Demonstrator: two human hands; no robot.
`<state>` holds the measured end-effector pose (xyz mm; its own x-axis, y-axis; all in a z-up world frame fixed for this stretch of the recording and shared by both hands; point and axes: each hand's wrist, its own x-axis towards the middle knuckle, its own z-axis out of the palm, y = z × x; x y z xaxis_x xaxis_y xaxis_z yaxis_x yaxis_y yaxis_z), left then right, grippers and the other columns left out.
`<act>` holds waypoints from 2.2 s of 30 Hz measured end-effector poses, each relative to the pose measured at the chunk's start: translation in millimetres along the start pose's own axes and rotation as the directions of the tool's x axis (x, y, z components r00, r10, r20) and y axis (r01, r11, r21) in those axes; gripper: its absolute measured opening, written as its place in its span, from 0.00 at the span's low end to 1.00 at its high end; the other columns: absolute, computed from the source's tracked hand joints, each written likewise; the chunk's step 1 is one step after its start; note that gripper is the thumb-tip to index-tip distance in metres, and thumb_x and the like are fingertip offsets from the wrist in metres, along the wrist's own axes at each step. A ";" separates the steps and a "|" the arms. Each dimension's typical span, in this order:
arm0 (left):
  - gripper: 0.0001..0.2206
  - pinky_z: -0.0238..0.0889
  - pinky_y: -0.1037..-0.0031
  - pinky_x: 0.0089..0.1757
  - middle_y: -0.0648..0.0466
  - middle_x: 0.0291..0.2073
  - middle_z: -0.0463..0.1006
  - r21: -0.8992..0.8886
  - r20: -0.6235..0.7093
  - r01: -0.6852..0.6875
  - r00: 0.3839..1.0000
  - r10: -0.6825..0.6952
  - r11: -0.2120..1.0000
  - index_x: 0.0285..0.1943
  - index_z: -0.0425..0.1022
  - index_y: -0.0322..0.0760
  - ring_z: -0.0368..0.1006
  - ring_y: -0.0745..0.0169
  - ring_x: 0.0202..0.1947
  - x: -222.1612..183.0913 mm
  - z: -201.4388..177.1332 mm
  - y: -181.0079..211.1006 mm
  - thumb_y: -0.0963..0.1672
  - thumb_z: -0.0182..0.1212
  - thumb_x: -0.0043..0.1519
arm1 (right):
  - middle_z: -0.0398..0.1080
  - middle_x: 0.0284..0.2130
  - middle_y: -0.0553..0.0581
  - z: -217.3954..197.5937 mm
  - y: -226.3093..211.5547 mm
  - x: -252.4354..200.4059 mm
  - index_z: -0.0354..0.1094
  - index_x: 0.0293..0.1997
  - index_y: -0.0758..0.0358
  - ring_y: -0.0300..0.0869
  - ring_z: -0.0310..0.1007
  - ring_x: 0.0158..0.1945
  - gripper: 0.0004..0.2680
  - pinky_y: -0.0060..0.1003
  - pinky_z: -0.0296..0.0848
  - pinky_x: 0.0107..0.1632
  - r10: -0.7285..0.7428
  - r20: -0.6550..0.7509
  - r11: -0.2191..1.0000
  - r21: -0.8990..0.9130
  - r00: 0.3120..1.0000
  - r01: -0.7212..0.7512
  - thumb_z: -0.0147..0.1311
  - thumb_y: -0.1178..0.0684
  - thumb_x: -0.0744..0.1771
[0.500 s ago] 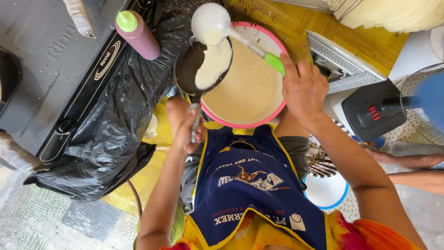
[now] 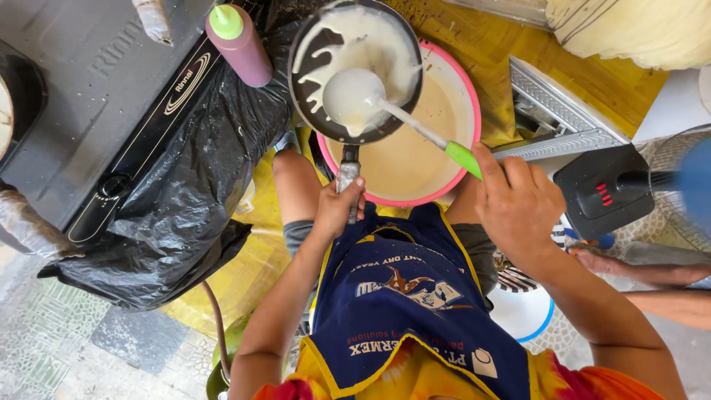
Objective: Cooking thin pancakes by pouring batter into pans, spreading it with a ladle, and applying toppings.
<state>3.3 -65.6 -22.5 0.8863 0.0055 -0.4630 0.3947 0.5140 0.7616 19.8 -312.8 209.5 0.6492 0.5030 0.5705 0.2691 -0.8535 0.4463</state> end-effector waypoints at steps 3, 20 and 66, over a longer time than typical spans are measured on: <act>0.21 0.63 0.73 0.12 0.48 0.13 0.69 -0.006 0.093 0.210 0.974 -0.209 0.978 0.34 0.74 0.28 0.67 0.61 0.07 -10.8 11.4 45.6 0.53 0.68 0.63 | 0.63 0.29 0.44 17.2 -8.8 -3.0 0.79 0.53 0.37 0.37 0.66 0.30 0.13 0.27 0.67 0.33 0.076 0.036 0.997 0.013 0.996 -0.077 0.56 0.54 0.66; 0.16 0.64 0.78 0.14 0.47 0.13 0.73 0.631 0.072 0.232 0.933 -0.354 0.740 0.34 0.76 0.27 0.72 0.61 0.09 -25.7 16.5 100.0 0.48 0.71 0.59 | 0.70 0.33 0.53 80.1 15.3 -75.8 0.76 0.56 0.42 0.55 0.77 0.34 0.13 0.50 0.77 0.39 0.491 0.436 0.809 0.091 0.754 -0.580 0.58 0.47 0.66; 0.16 0.66 0.74 0.23 0.61 0.19 0.63 0.735 0.645 -0.156 0.461 0.609 -0.660 0.33 0.72 0.44 0.69 0.64 0.17 -21.3 -26.0 68.4 0.56 0.60 0.61 | 0.75 0.27 0.54 131.4 -28.6 -156.5 0.76 0.52 0.40 0.53 0.80 0.33 0.12 0.47 0.76 0.38 0.167 0.791 0.933 0.066 0.589 -0.353 0.43 0.51 0.69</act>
<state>5.1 -8.2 27.6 0.8052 -0.2381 0.5431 -0.2214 -0.9703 -0.0973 4.0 -385.0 16.9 0.9898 0.0457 -0.1346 0.0685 -0.9832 0.1694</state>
